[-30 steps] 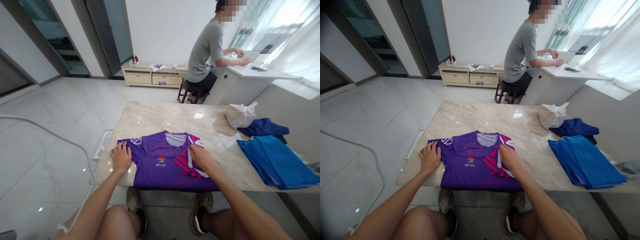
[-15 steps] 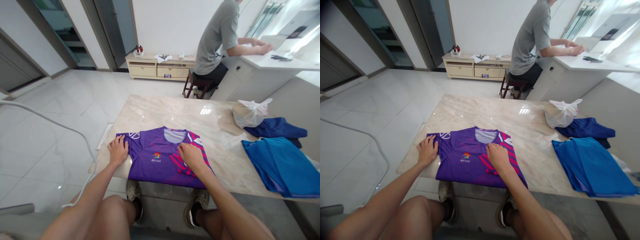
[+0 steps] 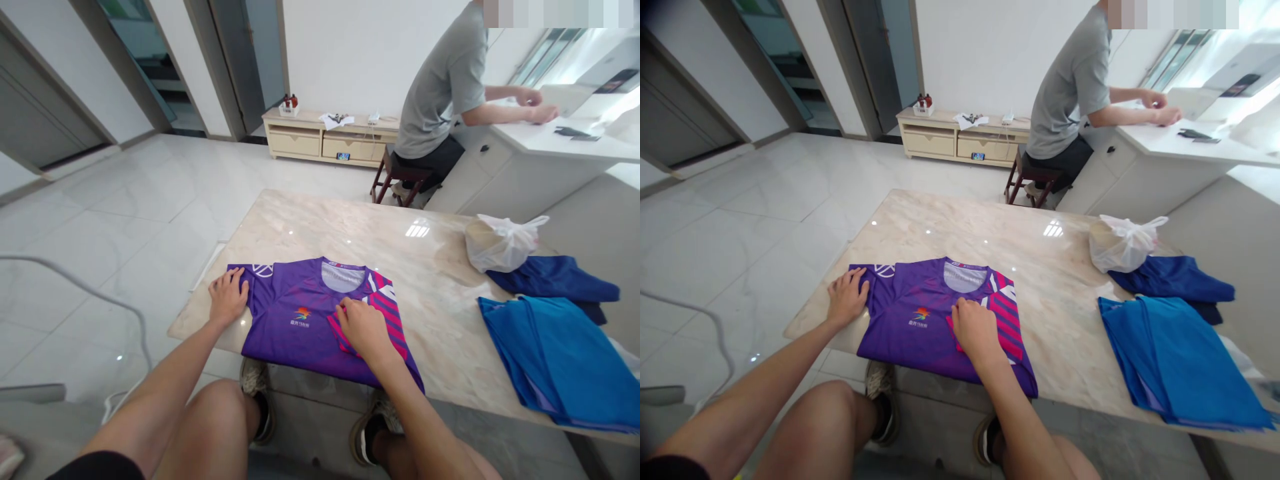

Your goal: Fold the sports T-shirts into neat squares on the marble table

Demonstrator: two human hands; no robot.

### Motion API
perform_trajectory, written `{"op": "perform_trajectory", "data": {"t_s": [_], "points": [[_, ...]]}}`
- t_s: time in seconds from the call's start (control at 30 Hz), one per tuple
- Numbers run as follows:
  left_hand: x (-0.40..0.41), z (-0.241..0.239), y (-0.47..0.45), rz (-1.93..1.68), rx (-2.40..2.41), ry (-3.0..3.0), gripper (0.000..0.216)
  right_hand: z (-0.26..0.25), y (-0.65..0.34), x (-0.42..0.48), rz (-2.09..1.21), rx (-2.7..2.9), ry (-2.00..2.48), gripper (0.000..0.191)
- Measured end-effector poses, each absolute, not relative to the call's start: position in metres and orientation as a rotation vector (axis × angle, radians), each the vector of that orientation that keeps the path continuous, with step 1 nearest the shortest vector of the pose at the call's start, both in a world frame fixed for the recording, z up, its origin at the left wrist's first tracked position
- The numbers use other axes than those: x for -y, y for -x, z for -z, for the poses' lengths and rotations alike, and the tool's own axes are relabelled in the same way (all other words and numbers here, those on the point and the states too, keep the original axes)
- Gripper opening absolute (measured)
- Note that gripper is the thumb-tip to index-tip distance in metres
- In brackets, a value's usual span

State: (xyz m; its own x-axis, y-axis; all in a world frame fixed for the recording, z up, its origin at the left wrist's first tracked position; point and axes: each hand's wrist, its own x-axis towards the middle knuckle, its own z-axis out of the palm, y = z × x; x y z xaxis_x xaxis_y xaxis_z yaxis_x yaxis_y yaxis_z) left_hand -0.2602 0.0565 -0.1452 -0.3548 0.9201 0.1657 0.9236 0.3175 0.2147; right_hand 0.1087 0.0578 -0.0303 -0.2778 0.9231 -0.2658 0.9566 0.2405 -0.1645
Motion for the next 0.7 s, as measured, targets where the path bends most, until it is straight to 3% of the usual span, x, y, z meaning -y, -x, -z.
{"op": "perform_trajectory", "data": {"t_s": [0.7], "points": [[-0.058,0.149,0.265,0.394,2.556,1.767,0.057,0.027,-0.12,-0.058,0.5,-2.304,-1.768,0.035]]}}
